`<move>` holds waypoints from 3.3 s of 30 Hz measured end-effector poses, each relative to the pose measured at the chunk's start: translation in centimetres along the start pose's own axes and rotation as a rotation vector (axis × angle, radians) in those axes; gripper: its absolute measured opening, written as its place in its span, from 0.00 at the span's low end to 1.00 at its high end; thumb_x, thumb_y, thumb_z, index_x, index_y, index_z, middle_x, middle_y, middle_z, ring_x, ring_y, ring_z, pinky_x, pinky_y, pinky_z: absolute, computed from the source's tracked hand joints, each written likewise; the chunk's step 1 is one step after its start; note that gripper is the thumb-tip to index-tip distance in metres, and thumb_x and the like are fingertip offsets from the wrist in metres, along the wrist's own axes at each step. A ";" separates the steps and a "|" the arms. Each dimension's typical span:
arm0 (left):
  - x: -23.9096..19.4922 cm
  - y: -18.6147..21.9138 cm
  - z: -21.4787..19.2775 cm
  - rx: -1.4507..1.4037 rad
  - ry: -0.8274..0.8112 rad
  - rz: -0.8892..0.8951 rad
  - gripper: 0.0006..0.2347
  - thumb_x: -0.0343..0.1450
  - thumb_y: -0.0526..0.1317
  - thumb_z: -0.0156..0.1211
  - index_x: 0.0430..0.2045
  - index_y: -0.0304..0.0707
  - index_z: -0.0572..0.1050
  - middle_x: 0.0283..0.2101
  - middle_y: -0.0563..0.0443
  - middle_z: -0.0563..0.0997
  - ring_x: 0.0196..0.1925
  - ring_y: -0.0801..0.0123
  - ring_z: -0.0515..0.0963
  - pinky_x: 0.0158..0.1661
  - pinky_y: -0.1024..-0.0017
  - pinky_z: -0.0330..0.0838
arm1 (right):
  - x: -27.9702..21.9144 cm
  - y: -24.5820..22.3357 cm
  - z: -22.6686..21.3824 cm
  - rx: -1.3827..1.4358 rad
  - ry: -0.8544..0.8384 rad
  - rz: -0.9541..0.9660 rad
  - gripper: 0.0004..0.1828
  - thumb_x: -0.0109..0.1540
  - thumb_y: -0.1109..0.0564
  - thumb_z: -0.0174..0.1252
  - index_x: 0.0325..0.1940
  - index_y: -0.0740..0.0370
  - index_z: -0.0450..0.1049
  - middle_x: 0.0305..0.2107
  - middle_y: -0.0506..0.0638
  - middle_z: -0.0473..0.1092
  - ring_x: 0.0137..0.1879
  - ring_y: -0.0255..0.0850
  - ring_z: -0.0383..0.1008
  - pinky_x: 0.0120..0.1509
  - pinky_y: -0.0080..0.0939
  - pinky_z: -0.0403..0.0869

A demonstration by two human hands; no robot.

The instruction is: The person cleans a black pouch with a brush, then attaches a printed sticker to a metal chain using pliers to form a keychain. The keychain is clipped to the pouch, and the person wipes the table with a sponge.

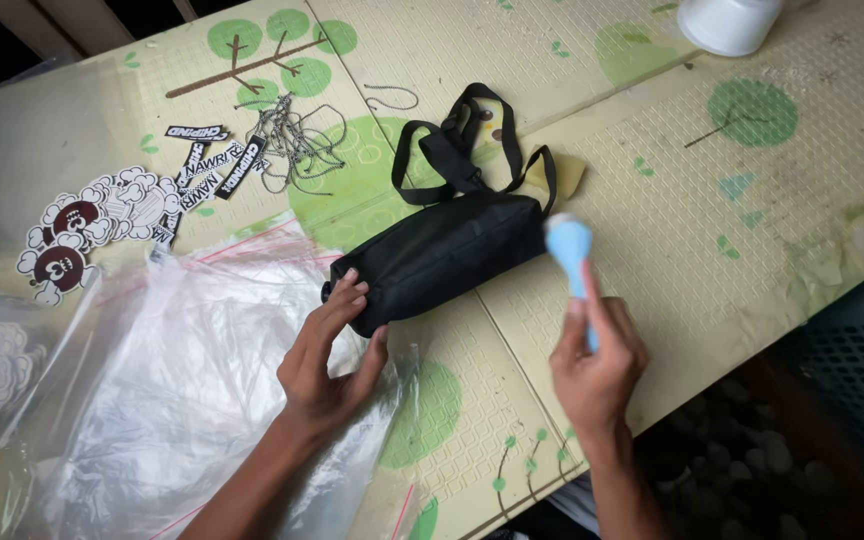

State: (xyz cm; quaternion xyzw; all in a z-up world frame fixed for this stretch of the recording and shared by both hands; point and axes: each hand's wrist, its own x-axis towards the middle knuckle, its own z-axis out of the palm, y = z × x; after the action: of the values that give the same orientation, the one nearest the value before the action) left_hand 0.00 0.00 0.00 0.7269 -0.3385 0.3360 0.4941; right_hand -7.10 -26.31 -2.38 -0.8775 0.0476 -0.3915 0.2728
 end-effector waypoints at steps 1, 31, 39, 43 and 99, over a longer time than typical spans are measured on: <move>0.3 0.1 -0.1 0.001 0.007 -0.001 0.13 0.70 0.27 0.65 0.47 0.19 0.72 0.49 0.25 0.79 0.58 0.38 0.81 0.63 0.49 0.77 | 0.3 -0.5 -0.5 -0.001 -0.002 -0.007 0.24 0.71 0.68 0.54 0.73 0.65 0.66 0.32 0.54 0.71 0.29 0.39 0.64 0.30 0.41 0.63; -0.4 -0.6 0.2 0.152 -0.523 0.195 0.15 0.74 0.47 0.64 0.47 0.35 0.77 0.55 0.40 0.78 0.62 0.47 0.77 0.64 0.49 0.67 | -1.4 -2.4 -5.4 0.340 -0.286 0.204 0.18 0.67 0.64 0.54 0.62 0.67 0.73 0.26 0.50 0.75 0.25 0.30 0.68 0.26 0.30 0.67; -0.3 -1.3 0.0 0.167 -0.495 0.155 0.14 0.73 0.46 0.64 0.46 0.34 0.78 0.50 0.42 0.80 0.58 0.51 0.79 0.63 0.49 0.66 | -0.7 -1.8 -5.6 0.375 -0.355 0.295 0.19 0.66 0.59 0.56 0.62 0.66 0.74 0.28 0.50 0.78 0.28 0.31 0.72 0.30 0.30 0.72; 0.2 -1.1 -0.3 0.172 -0.441 0.103 0.11 0.73 0.43 0.63 0.44 0.35 0.77 0.50 0.42 0.81 0.60 0.49 0.79 0.64 0.48 0.61 | -0.9 0.0 -4.4 -0.092 -0.313 0.009 0.18 0.68 0.63 0.60 0.63 0.66 0.76 0.28 0.49 0.74 0.20 0.31 0.58 0.21 0.33 0.58; -1.2 -2.4 0.2 0.409 -0.473 -0.227 0.12 0.73 0.40 0.53 0.48 0.45 0.78 0.47 0.53 0.78 0.58 0.52 0.70 0.49 0.56 0.61 | 10.2 1.2 3.7 -0.411 -0.139 -0.406 0.15 0.66 0.59 0.60 0.56 0.54 0.84 0.30 0.50 0.72 0.33 0.48 0.78 0.36 0.45 0.76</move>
State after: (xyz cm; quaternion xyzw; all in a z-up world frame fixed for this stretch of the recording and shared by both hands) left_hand 1.35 0.68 -2.25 0.9020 -0.2861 0.1616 0.2801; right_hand 2.75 -28.75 1.69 -0.9307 -0.0694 -0.3590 0.0083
